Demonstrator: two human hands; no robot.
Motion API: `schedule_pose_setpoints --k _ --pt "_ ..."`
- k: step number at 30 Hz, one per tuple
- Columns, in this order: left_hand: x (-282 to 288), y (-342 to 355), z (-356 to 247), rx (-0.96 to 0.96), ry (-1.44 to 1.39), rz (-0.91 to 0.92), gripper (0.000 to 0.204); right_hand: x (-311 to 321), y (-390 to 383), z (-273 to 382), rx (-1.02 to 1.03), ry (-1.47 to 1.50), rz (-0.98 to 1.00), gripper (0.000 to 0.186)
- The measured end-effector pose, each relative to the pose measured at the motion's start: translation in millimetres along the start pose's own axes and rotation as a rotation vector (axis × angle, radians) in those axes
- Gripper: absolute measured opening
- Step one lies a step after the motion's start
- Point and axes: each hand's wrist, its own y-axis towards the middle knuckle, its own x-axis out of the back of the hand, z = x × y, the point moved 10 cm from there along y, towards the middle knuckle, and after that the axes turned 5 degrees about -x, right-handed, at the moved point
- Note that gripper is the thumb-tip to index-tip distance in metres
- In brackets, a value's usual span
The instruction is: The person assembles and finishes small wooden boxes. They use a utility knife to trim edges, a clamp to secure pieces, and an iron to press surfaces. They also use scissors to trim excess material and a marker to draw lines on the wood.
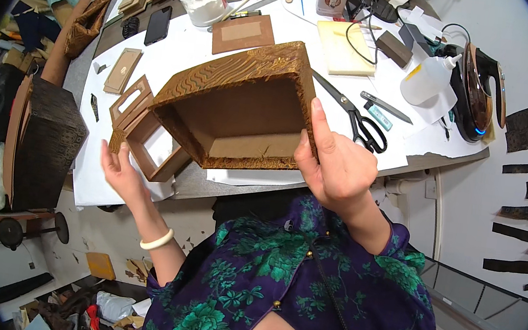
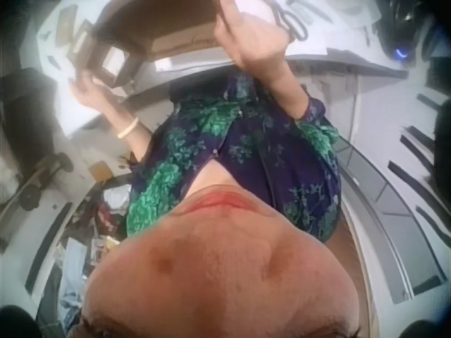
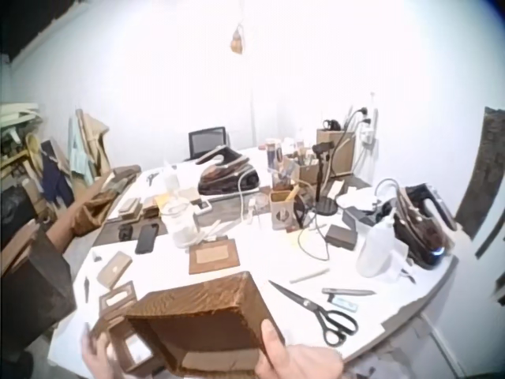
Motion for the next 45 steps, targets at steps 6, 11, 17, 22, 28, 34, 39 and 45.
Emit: schedule_pose_setpoints --k 6,11,17,22,28,34,39,45 --pt "-115.7 -113.0 -202.0 -0.492 -0.278 0.676 0.046 1.1 -5.0 13.3 0.031 -0.026 0.040 0.054" --pt "-196.3 -150.5 -166.2 0.816 -1.049 0.813 0.070 7.4 -22.4 31.1 0.174 -0.048 -0.024 0.048" --pt "-214.1 -166.4 -127.6 0.895 -0.907 0.853 0.026 9.2 -43.7 -83.1 -0.067 0.313 0.019 0.021" --pt "-222.4 -175.5 -134.9 0.986 -0.892 0.965 0.023 -31.2 -81.2 -232.3 -0.546 -0.142 0.408 0.018" --pt "-239.3 -195.1 -150.8 1.127 -1.014 1.087 0.024 -58.8 -86.5 -246.6 -0.460 -0.194 0.549 0.025" --pt "-242.6 -206.4 -154.8 1.194 -0.934 1.025 0.037 -34.2 -62.1 -187.9 -0.822 0.813 0.242 0.044" --pt "-250.7 -215.5 -153.6 1.146 -0.799 1.044 0.039 -32.2 -61.0 -130.3 -1.071 1.140 0.291 0.060" --pt "-248.4 -220.6 -157.6 0.985 -0.614 1.112 0.034 -29.2 -68.6 -132.5 -1.026 1.158 0.210 0.058"
